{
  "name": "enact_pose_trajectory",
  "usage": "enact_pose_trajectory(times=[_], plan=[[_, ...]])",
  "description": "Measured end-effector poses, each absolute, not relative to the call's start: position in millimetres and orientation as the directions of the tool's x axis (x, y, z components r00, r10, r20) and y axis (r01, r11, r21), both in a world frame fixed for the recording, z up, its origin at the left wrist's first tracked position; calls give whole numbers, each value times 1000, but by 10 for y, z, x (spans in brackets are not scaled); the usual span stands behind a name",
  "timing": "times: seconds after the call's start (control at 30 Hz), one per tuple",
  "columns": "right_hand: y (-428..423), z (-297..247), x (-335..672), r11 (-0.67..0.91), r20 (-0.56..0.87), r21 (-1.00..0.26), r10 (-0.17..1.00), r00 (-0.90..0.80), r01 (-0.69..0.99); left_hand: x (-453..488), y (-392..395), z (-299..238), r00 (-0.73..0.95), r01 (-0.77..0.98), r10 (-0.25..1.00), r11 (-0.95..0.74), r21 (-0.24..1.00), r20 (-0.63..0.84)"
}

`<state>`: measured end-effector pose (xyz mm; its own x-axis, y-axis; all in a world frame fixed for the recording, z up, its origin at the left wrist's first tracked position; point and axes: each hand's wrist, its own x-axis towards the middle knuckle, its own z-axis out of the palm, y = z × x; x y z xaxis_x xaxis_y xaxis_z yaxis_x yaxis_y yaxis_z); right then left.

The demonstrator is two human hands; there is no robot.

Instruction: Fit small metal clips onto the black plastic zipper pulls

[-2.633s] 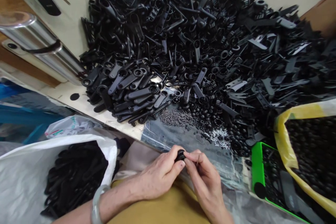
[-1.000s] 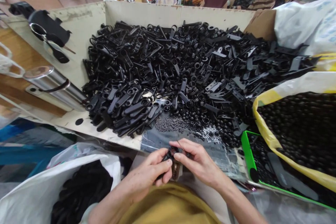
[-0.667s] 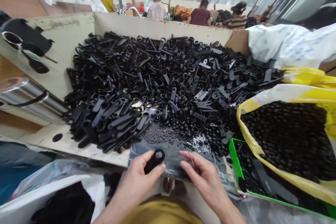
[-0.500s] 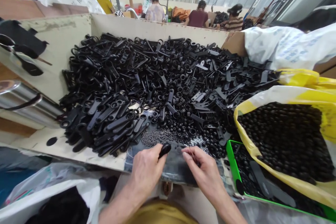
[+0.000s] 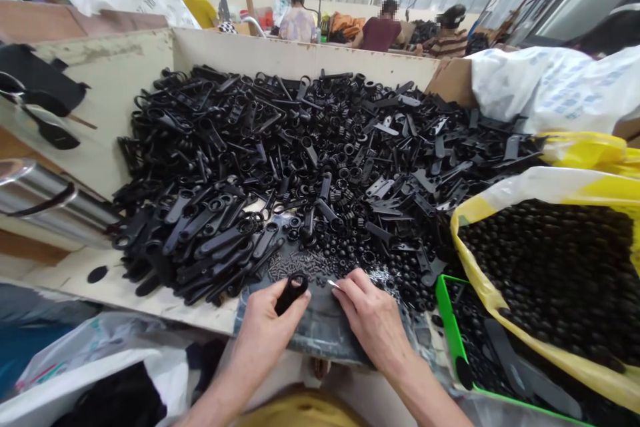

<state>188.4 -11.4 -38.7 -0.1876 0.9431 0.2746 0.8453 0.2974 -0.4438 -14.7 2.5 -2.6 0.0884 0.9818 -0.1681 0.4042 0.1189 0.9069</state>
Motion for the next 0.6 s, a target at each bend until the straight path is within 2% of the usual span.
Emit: enact_pose_trajectory(times=[0.03, 0.1, 0.2, 0.27, 0.37, 0.6], plan=[[-115, -383, 1880, 307, 281, -455, 940, -192, 836, -168, 9, 4, 73, 256, 967, 219, 942, -244], [-117, -338, 1853, 323, 295, -551, 938, -182, 769, -208, -39, 60, 78, -21, 916, 396, 918, -393], [-133, -186, 1758, 301, 291, -780, 951, -108, 549, -257, -123, 105, 128, -211, 866, 501, 839, -484], [-155, -72, 1668, 274, 266, -870, 961, -76, 411, -277, -172, 106, 157, -261, 857, 515, 817, -490], [-192, 41, 1542, 257, 242, -918, 966, -87, 302, -282, -221, 84, 165, -293, 859, 512, 807, -485], [-233, 51, 1429, 277, 253, -919, 960, -119, 279, -272, -278, 45, 110, -293, 862, 504, 813, -495]])
